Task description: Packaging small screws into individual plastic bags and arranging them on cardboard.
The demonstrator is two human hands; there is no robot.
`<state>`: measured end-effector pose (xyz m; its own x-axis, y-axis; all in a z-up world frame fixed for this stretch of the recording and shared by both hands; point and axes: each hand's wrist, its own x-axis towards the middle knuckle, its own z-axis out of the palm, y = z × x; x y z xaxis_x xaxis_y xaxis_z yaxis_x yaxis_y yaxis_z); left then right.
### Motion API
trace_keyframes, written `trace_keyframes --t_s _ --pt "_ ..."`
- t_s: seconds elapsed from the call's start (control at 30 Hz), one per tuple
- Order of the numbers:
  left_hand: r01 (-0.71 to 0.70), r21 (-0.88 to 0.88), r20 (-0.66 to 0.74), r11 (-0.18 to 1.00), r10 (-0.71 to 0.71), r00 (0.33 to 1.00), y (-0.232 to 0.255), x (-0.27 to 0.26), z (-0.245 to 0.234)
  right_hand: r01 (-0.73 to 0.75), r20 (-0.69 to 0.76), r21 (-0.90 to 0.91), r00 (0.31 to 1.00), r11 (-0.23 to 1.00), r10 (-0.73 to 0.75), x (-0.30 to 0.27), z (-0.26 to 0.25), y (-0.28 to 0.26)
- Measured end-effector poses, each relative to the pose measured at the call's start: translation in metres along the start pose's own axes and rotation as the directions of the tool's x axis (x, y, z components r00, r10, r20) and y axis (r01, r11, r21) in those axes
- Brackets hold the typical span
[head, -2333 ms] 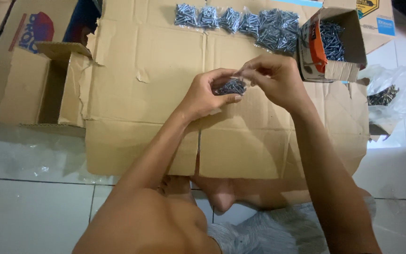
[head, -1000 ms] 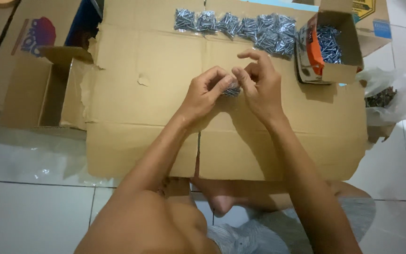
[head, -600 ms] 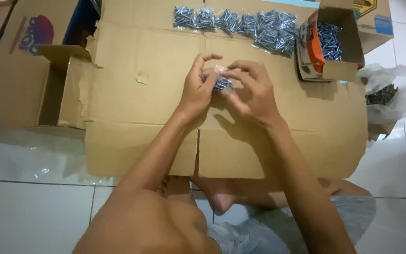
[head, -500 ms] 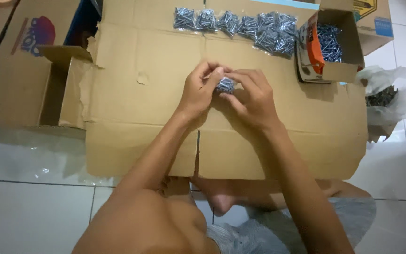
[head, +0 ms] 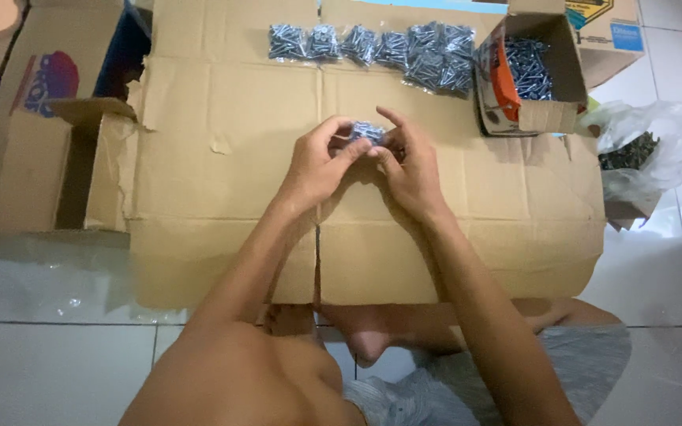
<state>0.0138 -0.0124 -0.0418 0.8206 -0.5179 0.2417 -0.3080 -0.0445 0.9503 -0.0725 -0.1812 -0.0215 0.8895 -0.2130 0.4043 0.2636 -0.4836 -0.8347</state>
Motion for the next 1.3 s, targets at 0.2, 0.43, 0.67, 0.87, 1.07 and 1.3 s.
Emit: trace_keyframes --t_s 0.2,0.43,0.67,0.87,1.07,1.3 --pt "-0.017 0.38 -0.223 0.925 0.109 0.969 0.035 0.003 -0.042 -0.022 -0.075 -0.062 0.997 0.998 0.017 0.001 0.001 -0.002" --pt "-0.023 0.471 -0.117 0.882 0.089 0.989 0.038 0.052 -0.021 -0.154 -0.096 -0.129 0.985 0.98 0.142 0.001 0.002 -0.049" --pt "-0.052 0.563 -0.041 0.825 0.091 0.995 0.033 0.086 0.028 0.106 0.047 -0.613 0.994 0.783 -0.098 0.003 0.008 -0.038" --pt "-0.028 0.353 0.125 0.935 -0.017 0.992 0.112 -0.045 -0.035 0.09 0.022 -0.667 0.995 0.74 -0.101 -0.002 0.013 -0.014" --pt "0.258 -0.079 0.159 0.963 -0.243 0.957 0.009 -0.204 -0.102 0.034 0.039 -0.607 0.999 0.794 -0.013 -0.001 0.008 -0.017" --pt "0.286 0.255 0.393 0.924 -0.37 0.842 0.002 -0.217 -0.07 -0.013 0.071 -0.598 0.995 0.801 0.069 0.0 0.004 -0.023"
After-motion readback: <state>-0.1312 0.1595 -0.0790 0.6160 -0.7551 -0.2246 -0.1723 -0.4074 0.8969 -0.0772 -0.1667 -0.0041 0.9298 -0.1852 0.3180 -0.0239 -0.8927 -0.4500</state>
